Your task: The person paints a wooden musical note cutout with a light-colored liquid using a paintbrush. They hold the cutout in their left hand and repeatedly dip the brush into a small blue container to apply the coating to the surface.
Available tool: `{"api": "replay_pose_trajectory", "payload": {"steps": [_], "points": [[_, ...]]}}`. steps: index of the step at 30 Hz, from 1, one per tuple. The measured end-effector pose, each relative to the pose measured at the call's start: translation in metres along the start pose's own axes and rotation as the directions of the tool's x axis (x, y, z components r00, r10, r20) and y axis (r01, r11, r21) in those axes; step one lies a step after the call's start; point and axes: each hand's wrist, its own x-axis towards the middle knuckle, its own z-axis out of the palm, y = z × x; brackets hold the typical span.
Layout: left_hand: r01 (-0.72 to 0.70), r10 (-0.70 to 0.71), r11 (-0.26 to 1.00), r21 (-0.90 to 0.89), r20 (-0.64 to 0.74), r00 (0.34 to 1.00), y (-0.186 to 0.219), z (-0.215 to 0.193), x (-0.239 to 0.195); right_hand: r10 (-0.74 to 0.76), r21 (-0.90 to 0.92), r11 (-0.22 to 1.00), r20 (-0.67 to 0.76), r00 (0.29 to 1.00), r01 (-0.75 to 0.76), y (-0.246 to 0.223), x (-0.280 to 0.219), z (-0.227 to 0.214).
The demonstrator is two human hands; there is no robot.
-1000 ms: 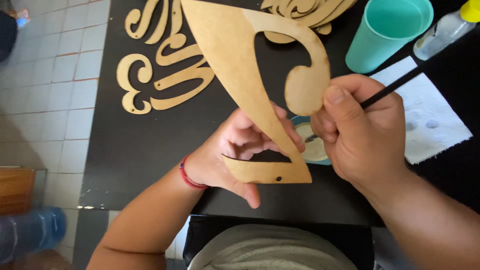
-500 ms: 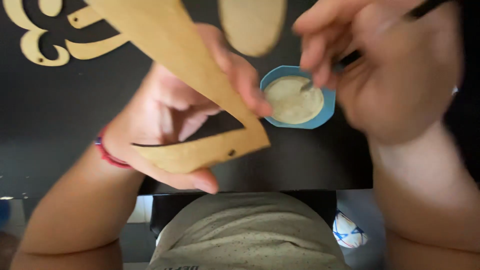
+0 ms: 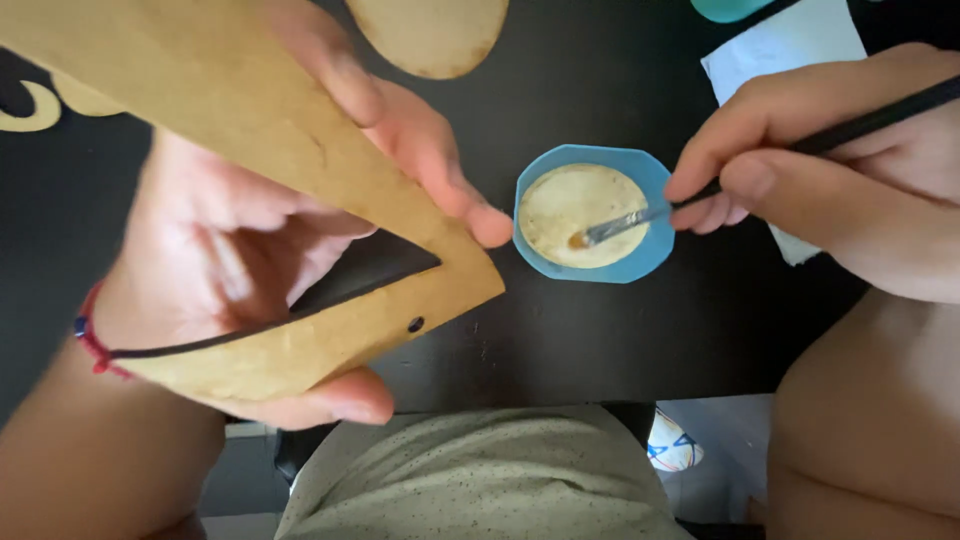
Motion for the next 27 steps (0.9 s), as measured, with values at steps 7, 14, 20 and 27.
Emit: {"api": "replay_pose_trajectory", "payload": {"steps": [7, 14, 20, 27], "points": [[-0.072, 0.072, 0.996, 0.051, -0.001, 0.997, -0.004, -0.003, -0.003, 0.082, -0.082, 0.994, 0.058, 0.995, -0.077, 0.000, 0.007, 0.005], [0.010, -0.010, 1.000, 0.013, 0.004, 1.000, 0.004, 0.001, 0.002, 0.300, -0.244, 0.930, 0.066, 0.952, -0.276, 0.000, 0.017, 0.011], [0.036, -0.036, 0.999, 0.018, 0.018, 0.999, 0.005, 0.000, 0.001, 0.124, -0.112, 0.987, 0.066, 0.990, -0.116, 0.019, 0.012, 0.002], [0.059, -0.045, 0.979, -0.197, 0.072, 0.996, 0.005, -0.007, 0.001, -0.085, 0.113, 0.986, -0.283, 0.955, 0.121, 0.055, -0.003, -0.009]]}}
